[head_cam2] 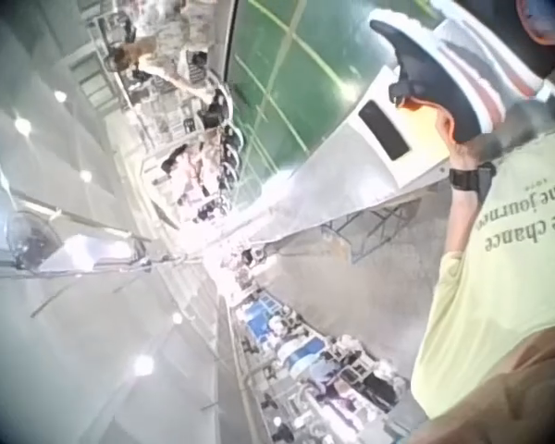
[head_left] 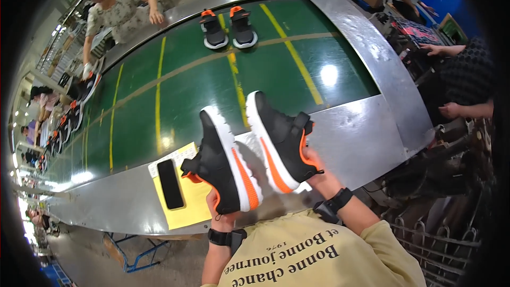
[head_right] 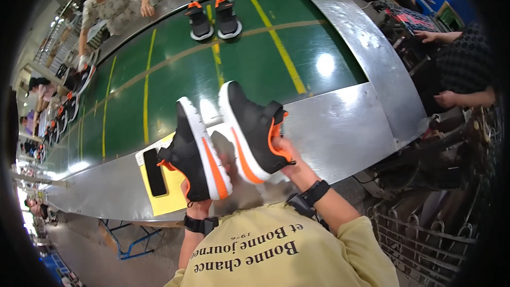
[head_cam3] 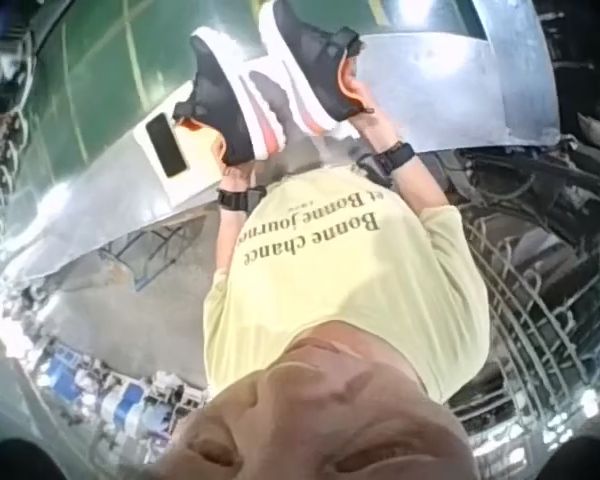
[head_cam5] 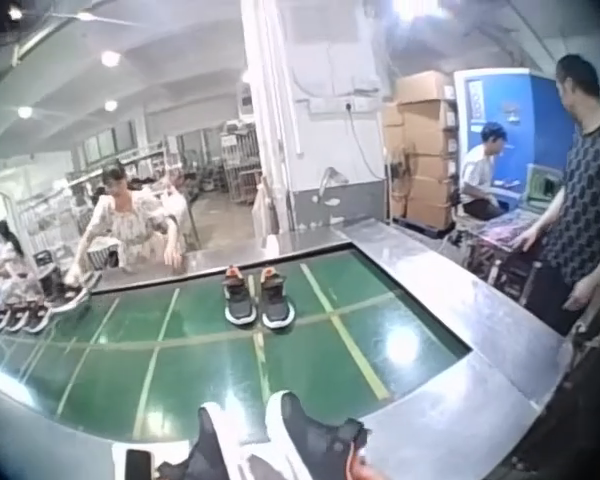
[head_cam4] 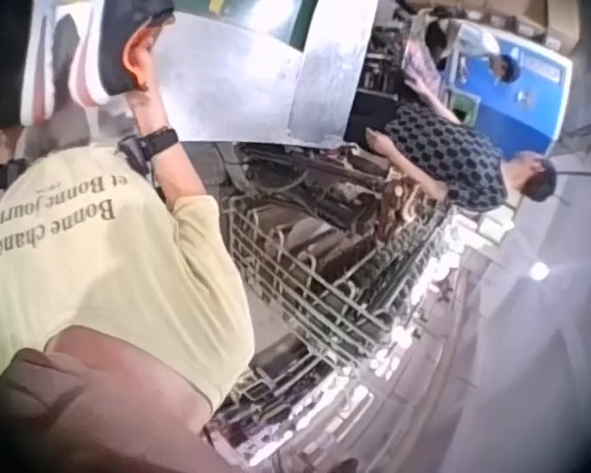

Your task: Inspecting and labeling shoes on a production line.

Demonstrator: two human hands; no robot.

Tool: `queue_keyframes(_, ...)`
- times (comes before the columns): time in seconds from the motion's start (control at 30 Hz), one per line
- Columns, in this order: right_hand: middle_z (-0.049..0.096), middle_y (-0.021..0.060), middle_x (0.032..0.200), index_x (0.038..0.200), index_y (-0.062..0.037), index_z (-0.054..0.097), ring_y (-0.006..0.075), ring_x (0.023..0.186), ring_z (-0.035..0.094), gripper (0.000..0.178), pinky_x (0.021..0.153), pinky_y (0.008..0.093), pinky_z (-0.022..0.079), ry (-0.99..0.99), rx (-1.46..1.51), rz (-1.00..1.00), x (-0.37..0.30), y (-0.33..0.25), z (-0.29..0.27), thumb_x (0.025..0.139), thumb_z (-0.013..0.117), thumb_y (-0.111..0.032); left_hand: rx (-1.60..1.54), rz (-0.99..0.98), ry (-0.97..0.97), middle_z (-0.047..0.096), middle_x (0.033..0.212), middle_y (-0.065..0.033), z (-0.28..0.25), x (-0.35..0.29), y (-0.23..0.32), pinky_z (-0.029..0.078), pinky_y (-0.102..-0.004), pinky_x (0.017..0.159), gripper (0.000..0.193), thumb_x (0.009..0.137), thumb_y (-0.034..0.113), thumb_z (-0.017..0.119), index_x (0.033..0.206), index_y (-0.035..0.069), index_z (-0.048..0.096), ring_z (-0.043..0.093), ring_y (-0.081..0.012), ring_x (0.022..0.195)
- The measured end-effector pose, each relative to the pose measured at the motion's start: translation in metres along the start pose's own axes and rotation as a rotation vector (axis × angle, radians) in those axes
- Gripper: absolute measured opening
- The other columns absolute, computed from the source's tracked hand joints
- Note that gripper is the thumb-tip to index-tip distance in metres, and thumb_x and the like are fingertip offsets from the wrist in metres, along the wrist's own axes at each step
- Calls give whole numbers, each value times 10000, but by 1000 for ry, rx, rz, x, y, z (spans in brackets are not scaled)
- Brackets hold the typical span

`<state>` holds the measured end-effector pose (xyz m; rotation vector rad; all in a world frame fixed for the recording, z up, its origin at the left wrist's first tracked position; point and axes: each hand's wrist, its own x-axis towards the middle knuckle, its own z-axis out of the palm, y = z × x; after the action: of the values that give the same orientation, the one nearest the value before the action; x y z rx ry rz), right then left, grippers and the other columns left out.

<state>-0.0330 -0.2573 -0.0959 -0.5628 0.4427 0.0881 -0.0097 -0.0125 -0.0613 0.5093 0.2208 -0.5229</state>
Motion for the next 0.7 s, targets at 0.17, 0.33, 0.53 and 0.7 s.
queue_keyframes(0.17, 624, 51, 918, 979, 2, 593, 121, 770, 606, 216, 694, 243, 503, -49, -202, -31, -6, 14, 4, 790, 488, -7, 4, -31, 0, 516, 1255, -141, -45, 0, -8, 406, -419, 985, 519, 902, 332, 367, 1302, 5, 408, 516, -293, 1135)
queue_keyframes(0.33, 612, 82, 1033, 1113, -2, 535, 122, 836, 617, 266, 742, 227, 517, -134, -196, 1, -25, 0, 19, 856, 484, -46, -33, -52, -86, 482, 1304, -132, -39, 0, -9, 386, -419, 1012, 557, 899, 378, 434, 1328, 26, 389, 490, -296, 1172)
queue_keyframes(0.53, 579, 78, 1134, 1266, -1, 429, 124, 905, 595, 410, 830, 238, 483, -98, -378, 5, -34, -7, 27, 867, 485, -76, 10, -22, -18, 462, 1326, -135, -42, 6, -14, 360, -428, 1028, 575, 887, 400, 466, 1339, 53, 386, 476, -297, 1184)
queue_keyframes(0.7, 566, 80, 1147, 1251, -38, 472, 136, 905, 594, 480, 812, 277, 476, -115, -748, -399, -25, -44, 25, 816, 606, -189, 400, 236, 178, 484, 1226, -103, 17, 9, 10, 403, -329, 948, 509, 766, 73, 483, 1273, 54, 440, 494, -217, 1109)
